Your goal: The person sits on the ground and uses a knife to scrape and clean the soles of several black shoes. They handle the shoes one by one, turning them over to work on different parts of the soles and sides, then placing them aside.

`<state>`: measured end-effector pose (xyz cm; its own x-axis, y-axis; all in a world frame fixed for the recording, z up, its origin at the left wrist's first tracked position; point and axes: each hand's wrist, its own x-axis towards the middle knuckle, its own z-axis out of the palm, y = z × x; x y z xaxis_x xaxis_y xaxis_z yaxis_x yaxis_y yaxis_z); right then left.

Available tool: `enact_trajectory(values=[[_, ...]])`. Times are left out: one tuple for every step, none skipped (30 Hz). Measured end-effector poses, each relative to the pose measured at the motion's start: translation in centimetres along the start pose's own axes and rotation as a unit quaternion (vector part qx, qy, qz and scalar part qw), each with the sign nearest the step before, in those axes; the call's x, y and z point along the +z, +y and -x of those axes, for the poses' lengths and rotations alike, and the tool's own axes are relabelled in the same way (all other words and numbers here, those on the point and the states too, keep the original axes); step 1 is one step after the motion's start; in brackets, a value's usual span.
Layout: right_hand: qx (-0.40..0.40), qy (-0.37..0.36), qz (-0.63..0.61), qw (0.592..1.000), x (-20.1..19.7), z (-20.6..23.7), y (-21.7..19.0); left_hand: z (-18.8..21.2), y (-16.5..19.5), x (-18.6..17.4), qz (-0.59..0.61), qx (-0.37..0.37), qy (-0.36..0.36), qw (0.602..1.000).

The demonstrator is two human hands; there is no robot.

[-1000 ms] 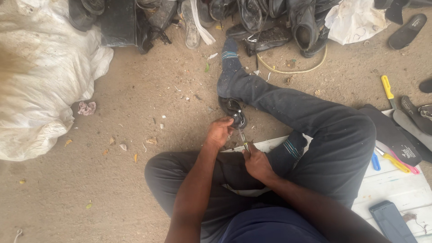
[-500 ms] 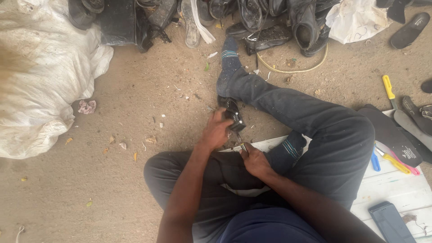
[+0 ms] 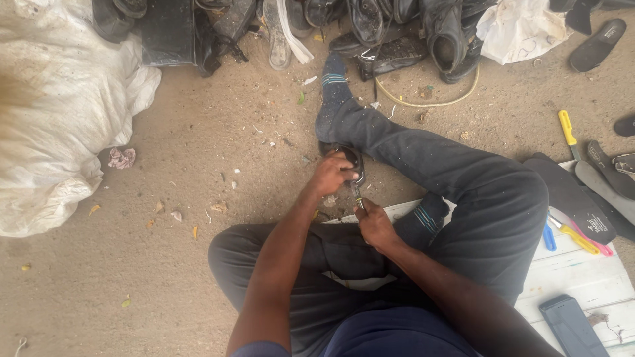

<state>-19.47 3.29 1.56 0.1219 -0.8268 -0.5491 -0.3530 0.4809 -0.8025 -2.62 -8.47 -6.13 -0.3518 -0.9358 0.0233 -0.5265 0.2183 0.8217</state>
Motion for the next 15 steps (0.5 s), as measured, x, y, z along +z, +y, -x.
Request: enact_trajectory(values=[[0.039,-0.004,-0.002,0.999,0.2,0.8,0.1,0.1,-0.2,0.5,0.009,-0.016,0.014,1.000],[0.072,-0.005,-0.007,0.997,0.4,1.3,0.0,0.0,-0.3,0.6,0.013,-0.026,0.028,0.999],[0.100,-0.005,-0.007,0.995,0.5,1.4,0.0,0.0,-0.5,0.8,0.017,-0.028,0.038,0.999],[0.099,-0.006,-0.017,0.995,0.5,1.4,-0.1,0.0,-0.5,1.0,0.025,-0.032,0.047,0.998],[0.104,-0.009,-0.029,0.994,0.5,1.1,-0.1,0.0,-0.5,1.0,0.034,-0.042,0.053,0.997],[0.109,-0.012,-0.044,0.993,0.6,0.8,-0.1,0.1,-0.5,1.0,0.050,-0.048,0.056,0.996],[0.085,-0.014,-0.029,0.996,0.6,-0.1,-0.2,0.1,-0.4,0.9,0.063,-0.050,0.059,0.995],[0.064,-0.016,-0.013,0.998,0.7,-1.2,-0.4,0.1,-0.2,0.9,0.080,-0.054,0.059,0.994],[0.045,-0.019,0.004,0.999,0.9,-1.9,-0.3,0.1,-0.1,0.9,0.095,-0.078,0.060,0.991],[-0.010,0.004,0.025,1.000,1.3,-2.5,-0.1,0.1,0.1,0.9,0.107,-0.098,0.065,0.987],[-0.067,0.024,0.047,0.996,1.5,-2.7,0.2,0.0,0.3,1.0,0.118,-0.118,0.072,0.983],[-0.120,0.042,0.067,0.990,2.0,-2.7,0.5,-0.1,0.5,1.1,0.129,-0.141,0.092,0.977],[-0.073,0.042,0.067,0.994,2.3,-2.7,0.8,-0.4,0.8,1.4,0.141,-0.160,0.111,0.971],[-0.031,0.043,0.069,0.996,2.7,-2.4,1.1,-0.6,1.0,1.6,0.153,-0.176,0.135,0.963],[0.011,0.046,0.072,0.996,3.1,-2.5,1.2,-1.0,1.2,1.9,0.158,-0.186,0.147,0.958]])
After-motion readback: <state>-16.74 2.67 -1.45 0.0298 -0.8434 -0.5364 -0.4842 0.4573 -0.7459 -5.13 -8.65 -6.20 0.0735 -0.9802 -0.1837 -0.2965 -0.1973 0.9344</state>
